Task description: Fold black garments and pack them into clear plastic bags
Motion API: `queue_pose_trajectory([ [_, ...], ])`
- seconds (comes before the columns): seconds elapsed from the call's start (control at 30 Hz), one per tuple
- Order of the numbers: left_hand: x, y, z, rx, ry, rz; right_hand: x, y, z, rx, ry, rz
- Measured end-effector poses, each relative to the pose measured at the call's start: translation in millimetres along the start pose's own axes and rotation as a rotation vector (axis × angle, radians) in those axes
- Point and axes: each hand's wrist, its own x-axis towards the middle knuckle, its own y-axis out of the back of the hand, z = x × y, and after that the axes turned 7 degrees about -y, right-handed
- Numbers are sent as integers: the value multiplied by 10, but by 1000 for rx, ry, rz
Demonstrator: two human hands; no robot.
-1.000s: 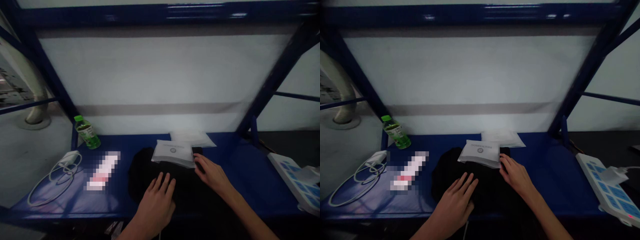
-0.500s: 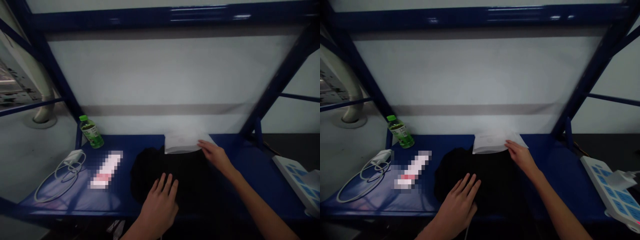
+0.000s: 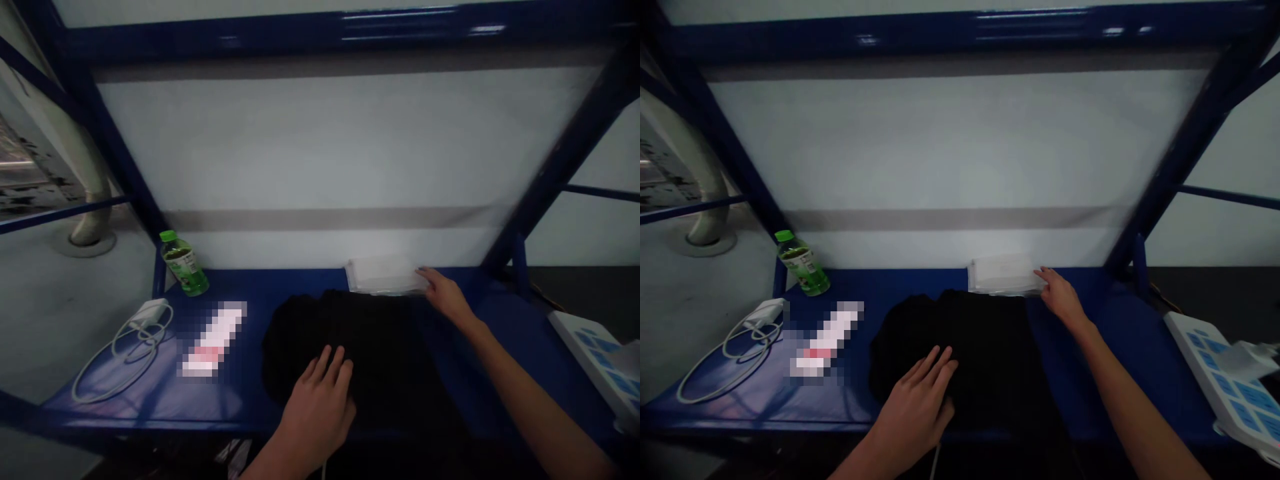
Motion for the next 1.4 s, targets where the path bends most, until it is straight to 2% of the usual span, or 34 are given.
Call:
queue_pose_trajectory([
  [0.13,118,126,-14,-45,27,24,-334,143,-288,93,48,47],
  [0.2,229,223,5,-63,95,24,-546,262,-482,190,101,0],
  [0.33,541,372,91,-67,215,49,-899,467,-754,273,73,-92],
  [0.43,831,360,164,-89,263,75,-1003,493,-763,295,19,-63],
  [0.53,1110,245,236,-145,308,69,-1004,435,-667,298,-35,-23],
  [0.63,1288,116,310,-272,307,103,-993,382,-570,298,-46,-14],
  [0.77,1290,47,382,-417,222,163,-1017,383,-517,300,-40,-1],
  [0.87,1215,31,406,-366,161,159,-1041,405,-538,293,-56,21],
  [0.93,1191,-7,416,-302,151,114,-1054,416,-572,295,-49,38],
  [1.07,1232,-136,419,-272,170,56,-1086,426,-657,333,-18,25],
  [1.17,1277,-202,395,-315,189,103,-1113,443,-733,351,5,28],
  [1.27,1288,-217,346,-398,191,158,-1146,473,-822,365,43,86],
  [1.4,1266,-214,249,-606,258,198,-1200,494,-915,375,189,69],
])
